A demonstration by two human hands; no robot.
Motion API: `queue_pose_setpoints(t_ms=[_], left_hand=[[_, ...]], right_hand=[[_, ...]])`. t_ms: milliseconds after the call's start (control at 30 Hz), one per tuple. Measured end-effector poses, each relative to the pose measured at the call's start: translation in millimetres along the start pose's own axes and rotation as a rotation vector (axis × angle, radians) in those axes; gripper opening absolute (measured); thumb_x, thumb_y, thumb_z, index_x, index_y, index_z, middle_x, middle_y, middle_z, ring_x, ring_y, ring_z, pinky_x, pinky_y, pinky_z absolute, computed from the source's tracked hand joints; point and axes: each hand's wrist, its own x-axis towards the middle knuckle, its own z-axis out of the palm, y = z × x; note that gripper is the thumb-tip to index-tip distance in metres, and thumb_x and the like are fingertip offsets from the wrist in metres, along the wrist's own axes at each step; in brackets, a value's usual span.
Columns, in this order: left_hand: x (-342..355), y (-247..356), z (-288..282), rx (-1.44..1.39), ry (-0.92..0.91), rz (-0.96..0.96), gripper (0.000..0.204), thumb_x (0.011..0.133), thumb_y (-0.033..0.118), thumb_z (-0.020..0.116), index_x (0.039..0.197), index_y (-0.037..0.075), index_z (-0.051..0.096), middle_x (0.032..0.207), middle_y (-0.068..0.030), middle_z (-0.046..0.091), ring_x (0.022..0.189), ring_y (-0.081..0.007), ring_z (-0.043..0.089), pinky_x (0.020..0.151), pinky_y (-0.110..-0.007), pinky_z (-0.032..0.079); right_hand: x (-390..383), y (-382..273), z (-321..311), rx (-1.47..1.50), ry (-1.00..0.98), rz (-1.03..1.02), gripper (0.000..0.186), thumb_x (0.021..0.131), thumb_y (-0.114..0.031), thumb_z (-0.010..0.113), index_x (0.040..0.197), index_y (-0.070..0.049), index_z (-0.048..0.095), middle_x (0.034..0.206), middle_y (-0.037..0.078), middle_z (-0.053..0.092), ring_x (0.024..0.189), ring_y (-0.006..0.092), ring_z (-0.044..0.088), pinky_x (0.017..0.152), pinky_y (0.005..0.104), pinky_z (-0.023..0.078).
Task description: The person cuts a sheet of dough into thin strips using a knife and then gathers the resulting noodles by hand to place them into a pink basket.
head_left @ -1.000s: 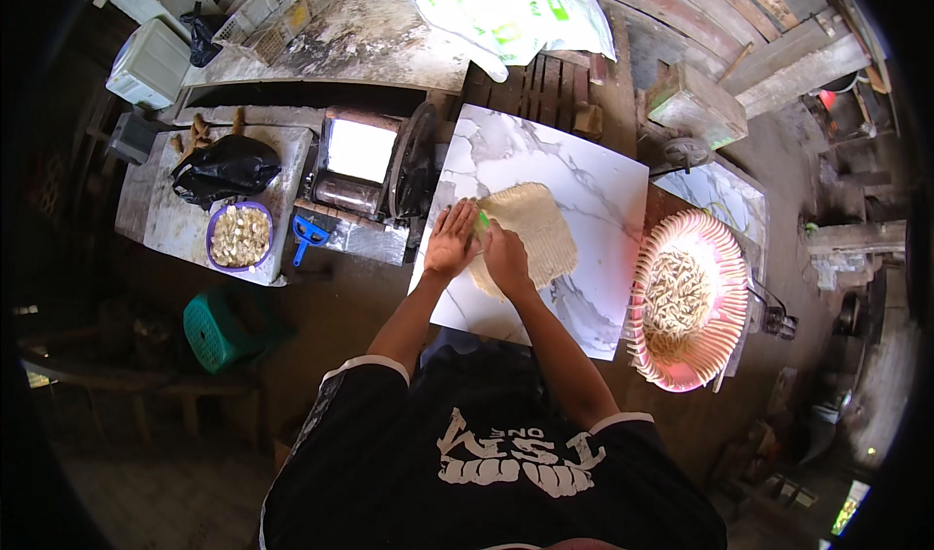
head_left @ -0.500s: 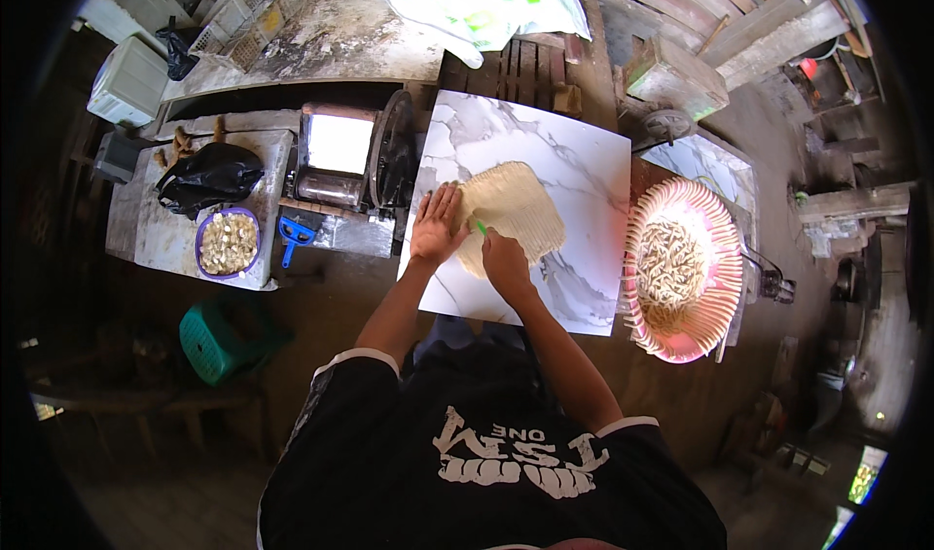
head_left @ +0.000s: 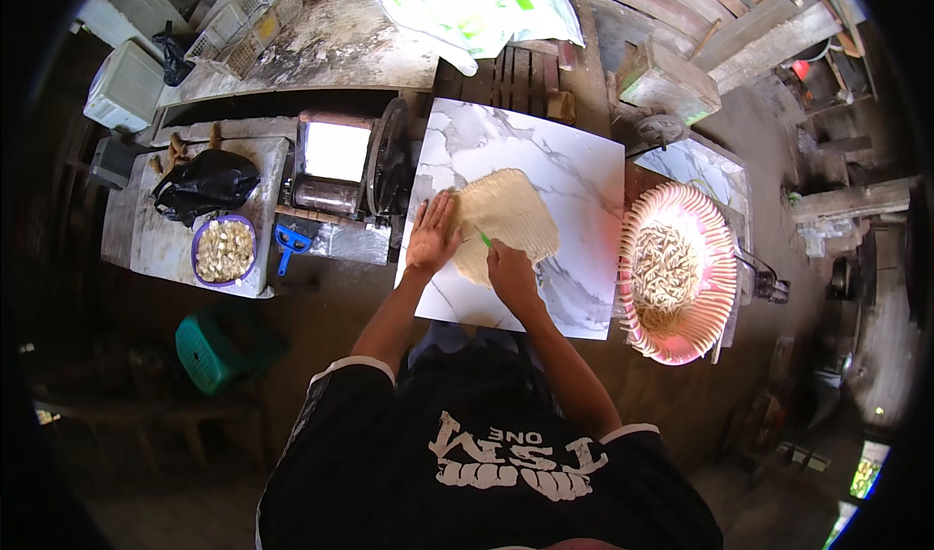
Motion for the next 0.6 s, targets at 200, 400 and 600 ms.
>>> queue_pose_setpoints(t_ms=[200, 400, 600], left_hand=[[-5, 1, 4, -0.071, 0.104, 0.04, 0.048, 0.076, 0.02, 0.051, 0.12, 0.003, 0.04, 0.128, -0.0109, 0.036, 0.121, -0.023, 0.03, 0.102, -0.038, 0.019], [-11, 4, 11, -0.064, 0.118, 0.046, 0.048, 0.074, 0.018, 0.049, 0.118, 0.001, 0.041, 0.126, -0.0117, 0.038, 0.121, -0.0227, 0.031, 0.102, -0.038, 0.019], [-10, 12, 10, -0.097, 0.098, 0.022, 0.045, 0.074, 0.018, 0.047, 0.115, 0.0, 0.045, 0.127, -0.0127, 0.038, 0.121, -0.0228, 0.03, 0.103, -0.038, 0.018]], right_hand=[[26, -5, 19, 0.108, 0.21, -0.208, 0.026, 0.082, -0.014, 0.043, 0.1, 0.001, 0.053, 0.07, 0.024, 0.056, 0.067, 0.0384, 0.055, 0.06, 0.0452, 0.043], [34, -14, 27, 0.033, 0.091, -0.22, 0.029, 0.084, -0.018, 0.041, 0.104, 0.0, 0.049, 0.076, 0.021, 0.056, 0.072, 0.036, 0.056, 0.063, 0.0434, 0.044], [38, -7, 31, -0.002, 0.121, -0.14, 0.028, 0.082, -0.015, 0.041, 0.104, 0.0, 0.05, 0.075, 0.021, 0.056, 0.072, 0.0359, 0.055, 0.064, 0.0438, 0.044]])
